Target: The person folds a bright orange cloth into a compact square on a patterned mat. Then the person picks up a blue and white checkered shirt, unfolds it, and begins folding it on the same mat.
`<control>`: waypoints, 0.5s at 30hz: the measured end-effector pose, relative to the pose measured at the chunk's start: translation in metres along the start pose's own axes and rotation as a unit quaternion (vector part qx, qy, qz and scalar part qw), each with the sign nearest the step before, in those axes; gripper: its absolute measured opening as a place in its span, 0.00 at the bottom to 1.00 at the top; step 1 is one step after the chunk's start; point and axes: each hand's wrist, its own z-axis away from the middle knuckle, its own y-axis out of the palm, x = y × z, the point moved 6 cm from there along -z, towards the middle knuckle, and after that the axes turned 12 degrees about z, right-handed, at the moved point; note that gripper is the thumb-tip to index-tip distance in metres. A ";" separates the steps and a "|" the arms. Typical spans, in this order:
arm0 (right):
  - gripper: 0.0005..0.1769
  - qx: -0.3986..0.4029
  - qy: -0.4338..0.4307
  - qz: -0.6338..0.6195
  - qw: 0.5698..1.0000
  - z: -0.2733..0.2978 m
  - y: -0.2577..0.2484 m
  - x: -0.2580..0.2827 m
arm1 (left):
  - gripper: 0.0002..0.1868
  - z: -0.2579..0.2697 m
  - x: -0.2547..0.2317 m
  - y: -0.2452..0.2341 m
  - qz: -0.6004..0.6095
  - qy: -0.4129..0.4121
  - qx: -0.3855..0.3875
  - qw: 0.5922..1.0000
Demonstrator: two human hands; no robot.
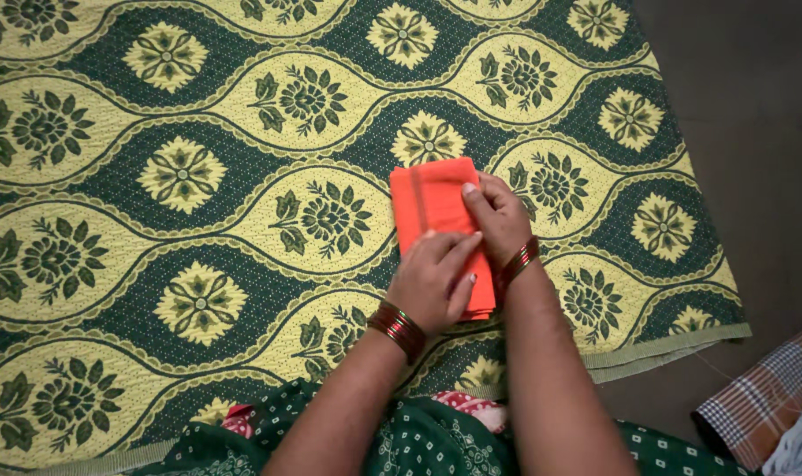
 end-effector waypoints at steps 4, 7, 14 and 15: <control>0.12 -0.023 0.019 0.038 0.999 -0.001 -0.002 -0.015 | 0.23 0.001 0.004 -0.012 -0.080 -0.039 -0.066 0.994; 0.11 -0.005 0.033 0.038 0.999 -0.007 -0.005 -0.022 | 0.26 0.001 0.014 -0.019 -0.063 -0.071 -0.080 0.992; 0.14 0.025 0.052 0.227 0.972 -0.025 -0.011 -0.013 | 0.37 0.009 0.025 -0.002 -0.171 -0.078 0.018 0.982; 0.14 0.008 0.036 0.287 0.957 -0.024 -0.011 -0.005 | 0.37 0.010 0.026 -0.001 -0.186 -0.078 0.022 0.979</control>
